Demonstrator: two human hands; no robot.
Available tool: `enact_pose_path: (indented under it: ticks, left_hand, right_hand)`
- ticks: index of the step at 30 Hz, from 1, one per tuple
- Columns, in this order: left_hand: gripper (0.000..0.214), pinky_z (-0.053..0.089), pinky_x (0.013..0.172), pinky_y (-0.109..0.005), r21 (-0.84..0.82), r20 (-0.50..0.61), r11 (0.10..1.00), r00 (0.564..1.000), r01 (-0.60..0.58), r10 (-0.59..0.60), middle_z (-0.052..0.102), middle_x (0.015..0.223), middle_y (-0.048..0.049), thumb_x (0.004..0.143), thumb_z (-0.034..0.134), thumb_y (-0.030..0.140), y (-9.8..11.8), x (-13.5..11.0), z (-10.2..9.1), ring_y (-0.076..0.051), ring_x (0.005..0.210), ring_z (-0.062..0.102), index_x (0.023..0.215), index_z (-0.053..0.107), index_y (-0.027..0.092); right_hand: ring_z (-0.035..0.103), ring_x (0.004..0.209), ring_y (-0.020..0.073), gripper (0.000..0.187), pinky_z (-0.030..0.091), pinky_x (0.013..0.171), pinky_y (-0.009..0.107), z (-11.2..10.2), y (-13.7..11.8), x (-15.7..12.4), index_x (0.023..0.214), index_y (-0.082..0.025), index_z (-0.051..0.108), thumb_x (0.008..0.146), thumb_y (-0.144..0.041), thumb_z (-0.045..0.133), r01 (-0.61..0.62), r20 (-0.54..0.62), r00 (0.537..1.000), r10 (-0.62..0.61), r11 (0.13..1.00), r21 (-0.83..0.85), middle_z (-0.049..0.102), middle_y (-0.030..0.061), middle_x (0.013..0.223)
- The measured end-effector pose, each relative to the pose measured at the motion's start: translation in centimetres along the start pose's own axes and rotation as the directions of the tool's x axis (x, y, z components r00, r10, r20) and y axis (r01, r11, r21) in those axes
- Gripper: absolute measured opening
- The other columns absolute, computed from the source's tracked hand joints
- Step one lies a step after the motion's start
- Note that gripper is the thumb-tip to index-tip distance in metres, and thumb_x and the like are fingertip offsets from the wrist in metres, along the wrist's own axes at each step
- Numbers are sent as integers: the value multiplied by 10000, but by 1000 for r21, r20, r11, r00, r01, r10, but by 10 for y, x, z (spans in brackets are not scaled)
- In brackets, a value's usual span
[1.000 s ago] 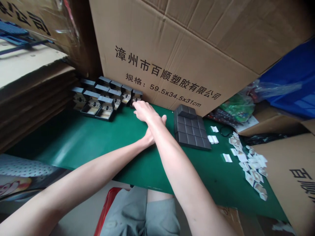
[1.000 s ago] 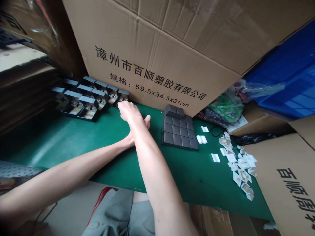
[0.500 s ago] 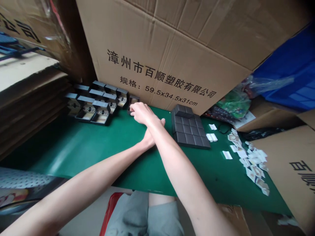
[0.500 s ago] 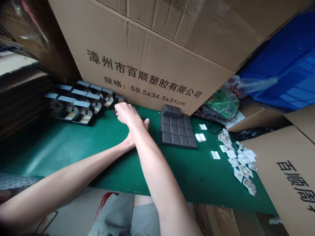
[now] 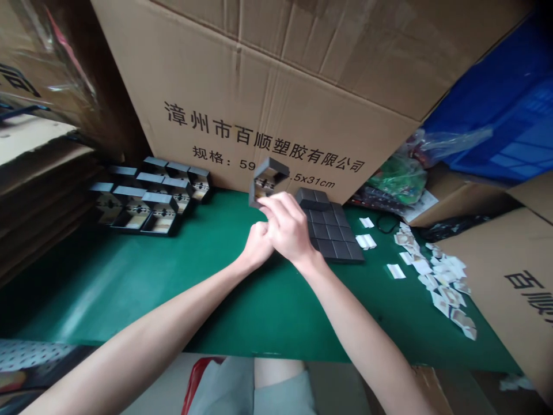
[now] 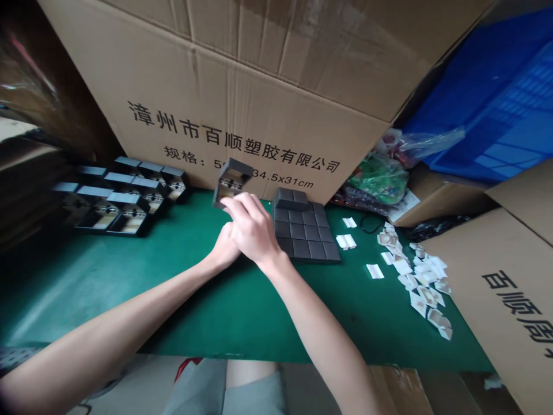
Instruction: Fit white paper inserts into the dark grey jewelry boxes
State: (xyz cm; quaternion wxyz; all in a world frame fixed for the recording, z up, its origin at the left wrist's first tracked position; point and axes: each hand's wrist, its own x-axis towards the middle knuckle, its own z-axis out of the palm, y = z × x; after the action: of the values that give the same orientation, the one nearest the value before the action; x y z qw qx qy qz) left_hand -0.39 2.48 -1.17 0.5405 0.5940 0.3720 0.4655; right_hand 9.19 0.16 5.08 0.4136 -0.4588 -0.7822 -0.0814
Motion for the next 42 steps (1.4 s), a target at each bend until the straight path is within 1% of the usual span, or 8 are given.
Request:
enact_pose_path:
  ticks: [5,13,18,24,28,34,38,42]
  left_hand:
    - [566,265,465,-239,-106,9,986,992,128,-127,406,528,22,1031,395,603,-1,8,-2,-98,484,342,642,454,197]
    - [663,349,384,-195,-331,258,893,940,303,-223,547,627,-3,900,454,841,13,9,2,-124,508,493,832,584,195]
    - [558,387,370,-197,-398,234,825,914,401,-331,572,646,-9,902,584,728,25,12,1,-121,503,503,844,616,174]
    - [499,403,362,-207,-444,171,764,881,469,-442,605,629,-25,1045,460,569,29,19,-2,-120,458,522,848,652,153]
    - [477,411,363,-203,-440,127,788,899,430,-420,681,709,-61,1054,463,569,29,23,-4,-144,509,605,965,670,148]
    - [424,341,349,-182,-404,131,811,904,424,-407,698,694,-84,1065,446,531,29,24,-4,-146,476,600,1044,634,152]
    - [422,299,343,-178,-374,163,833,913,408,-374,694,651,-91,1070,411,520,27,27,-4,-126,396,525,1014,616,156]
    - [442,279,340,-174,-371,194,840,917,397,-348,696,650,-101,1054,437,539,23,30,-5,-124,398,528,987,629,147]
  right_hand:
    - [667,884,214,249,605,816,381,-26,22,-49,1126,-232,734,1051,-167,505,-2,-92,996,-5,996,-84,726,80,964]
    - [658,894,202,350,617,826,348,-20,28,-73,1116,-195,758,1020,-55,451,14,132,991,-2,996,-90,755,82,985]
    - [687,915,194,324,638,851,344,-18,31,-76,1216,-161,741,1034,-84,484,16,153,988,-5,998,-68,779,85,1058]
    - [733,1074,184,318,642,1010,334,-24,33,-77,1298,-225,728,1047,-213,532,14,93,996,-11,999,-37,762,82,1235]
    - [750,959,177,318,660,884,324,-40,51,-77,1184,-249,767,1024,-175,503,-25,-127,992,14,996,-83,789,72,1084]
    - [691,988,254,404,549,996,457,-90,117,-76,1052,-201,758,1014,-230,357,-529,-416,823,387,788,-315,765,121,1015]
    - [619,1163,310,403,468,1089,463,-123,163,-87,1109,-153,759,940,-202,397,-760,-333,629,703,464,-455,745,156,1189]
    - [628,1211,347,362,467,1094,493,-138,190,-99,1058,-139,788,914,-223,465,-782,-223,554,802,410,-469,734,179,1266]
